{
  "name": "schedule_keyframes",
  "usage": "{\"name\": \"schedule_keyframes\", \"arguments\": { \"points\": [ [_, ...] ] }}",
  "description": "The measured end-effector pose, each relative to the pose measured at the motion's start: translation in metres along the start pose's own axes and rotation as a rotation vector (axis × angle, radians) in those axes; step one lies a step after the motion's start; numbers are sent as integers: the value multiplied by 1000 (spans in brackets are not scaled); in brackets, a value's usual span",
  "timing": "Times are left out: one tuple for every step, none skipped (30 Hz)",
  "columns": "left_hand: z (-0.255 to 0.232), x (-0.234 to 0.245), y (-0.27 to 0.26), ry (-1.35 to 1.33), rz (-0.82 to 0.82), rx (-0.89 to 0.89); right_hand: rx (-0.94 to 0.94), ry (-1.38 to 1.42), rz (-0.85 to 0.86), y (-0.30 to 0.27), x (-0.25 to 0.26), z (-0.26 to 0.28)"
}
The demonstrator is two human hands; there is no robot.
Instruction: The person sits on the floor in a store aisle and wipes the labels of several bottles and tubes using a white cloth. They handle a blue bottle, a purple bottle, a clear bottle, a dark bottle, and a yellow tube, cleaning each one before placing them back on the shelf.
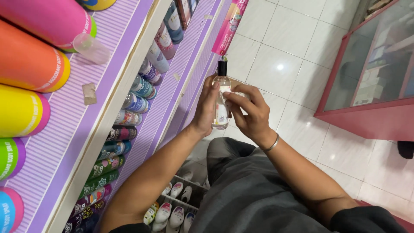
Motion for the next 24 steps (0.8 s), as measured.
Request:
{"name": "schedule_keyframes", "arguments": {
  "points": [
    [3,1,3,1,-3,-1,0,3,1,-5,-1,3],
    [6,3,5,-1,-3,-15,-30,22,13,-11,-3,5],
    [9,5,5,-4,-10,-27,-63,44,30,-17,-4,9],
    [8,6,5,-5,-19,-26,-66,51,36,-21,-4,12],
    [6,7,7,-60,-32,-22,-21,122,68,-24,-5,16],
    [4,8,9,-115,-45,-18,24,193,100,-27,-6,19],
    [3,5,8,-118,-56,-19,21,201,108,-26,-5,18],
    [2,4,7,-122,-72,-14,25,206,113,-25,-5,16],
    [0,2,5,-125,-89,-12,29,215,118,-24,-5,16],
    [8,7,9,-127,-102,-14,28,225,126,-27,-6,6],
    [15,12,12,-86,-67,-36,17,178,101,-30,-6,-4],
    [23,17,15,-44,-32,-56,6,131,77,-33,-7,-13],
    [19,13,11,-44,-45,-60,6,143,84,-22,-5,-11],
    [16,8,8,-69,-29,-37,-26,119,62,-11,-3,-10],
    [12,3,6,-94,-8,-16,-56,91,38,1,-1,-9],
    [14,3,6,-94,-16,-22,-53,100,42,6,0,-4],
    [15,4,7,-97,-23,-7,-34,105,62,13,0,0],
    [16,4,8,-99,-29,8,-15,110,81,18,0,4],
    [21,9,9,-104,-42,14,-23,116,92,12,0,6],
    [25,13,9,-58,-83,-22,-1,135,127,6,0,7],
    [25,18,18,-7,-109,-71,35,147,148,5,-3,5],
    [25,21,19,-5,-106,-77,41,147,144,3,-5,8],
    [26,23,18,-22,-123,-66,79,156,157,0,-5,10],
    [28,24,18,-39,-141,-55,116,164,171,-3,-4,13]
  ]
}}
Point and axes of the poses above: each hand's wrist, its own y-axis towards the middle knuckle, its own x-axis out of the back of the hand, z = x × y, the point moved 1 cm from there along y, towards the middle knuckle, and after that the axes turned 5 degrees about -z, right-handed, at the moved point
